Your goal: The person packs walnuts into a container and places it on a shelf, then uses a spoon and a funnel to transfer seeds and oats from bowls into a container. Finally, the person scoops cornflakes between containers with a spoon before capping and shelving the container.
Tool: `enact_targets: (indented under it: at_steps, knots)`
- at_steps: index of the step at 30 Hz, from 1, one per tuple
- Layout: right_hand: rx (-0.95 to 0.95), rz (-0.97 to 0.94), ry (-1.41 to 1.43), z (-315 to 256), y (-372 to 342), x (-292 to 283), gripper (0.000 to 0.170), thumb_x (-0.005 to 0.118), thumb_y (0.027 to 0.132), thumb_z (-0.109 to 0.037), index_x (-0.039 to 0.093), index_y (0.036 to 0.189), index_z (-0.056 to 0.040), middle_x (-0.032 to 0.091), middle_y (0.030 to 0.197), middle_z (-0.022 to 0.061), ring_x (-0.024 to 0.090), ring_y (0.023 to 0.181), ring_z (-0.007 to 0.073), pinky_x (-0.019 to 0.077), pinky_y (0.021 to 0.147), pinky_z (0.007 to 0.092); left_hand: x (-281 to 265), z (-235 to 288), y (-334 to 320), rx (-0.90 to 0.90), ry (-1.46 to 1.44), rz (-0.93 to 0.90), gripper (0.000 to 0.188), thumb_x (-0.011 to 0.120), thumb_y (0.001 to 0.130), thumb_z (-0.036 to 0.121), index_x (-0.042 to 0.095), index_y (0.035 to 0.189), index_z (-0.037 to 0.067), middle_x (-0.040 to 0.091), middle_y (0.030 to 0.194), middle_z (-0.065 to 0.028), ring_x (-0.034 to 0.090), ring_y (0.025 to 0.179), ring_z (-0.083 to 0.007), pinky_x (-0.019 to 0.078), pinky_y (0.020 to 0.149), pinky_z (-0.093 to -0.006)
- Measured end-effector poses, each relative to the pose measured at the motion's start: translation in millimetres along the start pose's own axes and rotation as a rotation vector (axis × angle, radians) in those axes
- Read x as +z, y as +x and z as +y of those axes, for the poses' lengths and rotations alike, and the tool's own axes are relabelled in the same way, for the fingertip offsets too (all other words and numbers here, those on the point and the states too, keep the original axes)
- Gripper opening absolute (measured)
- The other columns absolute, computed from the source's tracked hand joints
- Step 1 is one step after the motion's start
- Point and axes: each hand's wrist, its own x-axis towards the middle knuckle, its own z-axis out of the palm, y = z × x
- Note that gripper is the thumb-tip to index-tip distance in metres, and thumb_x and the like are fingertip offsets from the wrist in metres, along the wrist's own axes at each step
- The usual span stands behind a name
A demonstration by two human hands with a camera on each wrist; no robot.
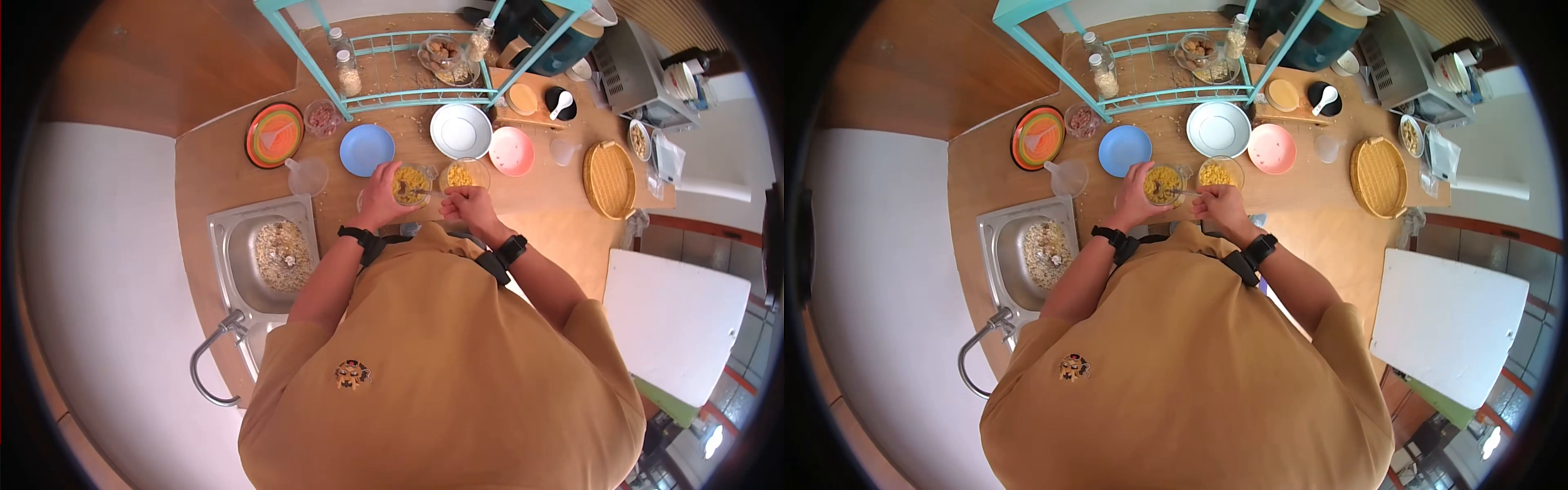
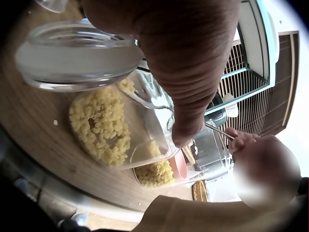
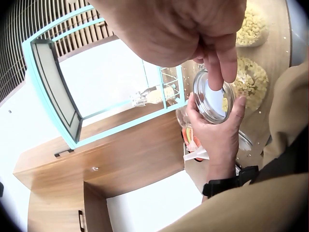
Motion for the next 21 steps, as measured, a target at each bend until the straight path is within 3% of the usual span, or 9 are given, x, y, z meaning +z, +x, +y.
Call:
enact_targets:
  at_steps: [10, 21]
  knots:
    - [0.018, 0.046, 0.133, 11.8, -19.1, -26.3, 0.025, 0.049, 0.093, -0.008, 0.054, 0.111, 0.0085, 0.064, 0.089, 0.0134, 0.065, 0.074, 0.0194, 0.0566, 0.068, 0.0288, -9.5, 0.6, -4.7, -0.025, -0.083, -0.012, 0.088, 0.086, 0.053, 0.027, 0.043, 0.126, 0.004, 0.047, 0.124, -0.0139, 0.046, 0.116, -0.0319, 0.0408, 0.098, -0.0389]
    - [-0.105, 0.011, 0.188, 22.6, -19.1, -51.2, 0.021, 0.05, 0.094, -0.007, 0.056, 0.109, 0.0063, 0.065, 0.088, 0.0136, 0.065, 0.071, 0.018, 0.0568, 0.067, 0.0283, -5.4, -6.1, -10.1, -0.013, -0.058, 0.025, 0.092, 0.086, 0.051, 0.025, 0.042, 0.129, 0.005, 0.047, 0.127, -0.0125, 0.045, 0.118, -0.0306, 0.0386, 0.1, -0.0386]
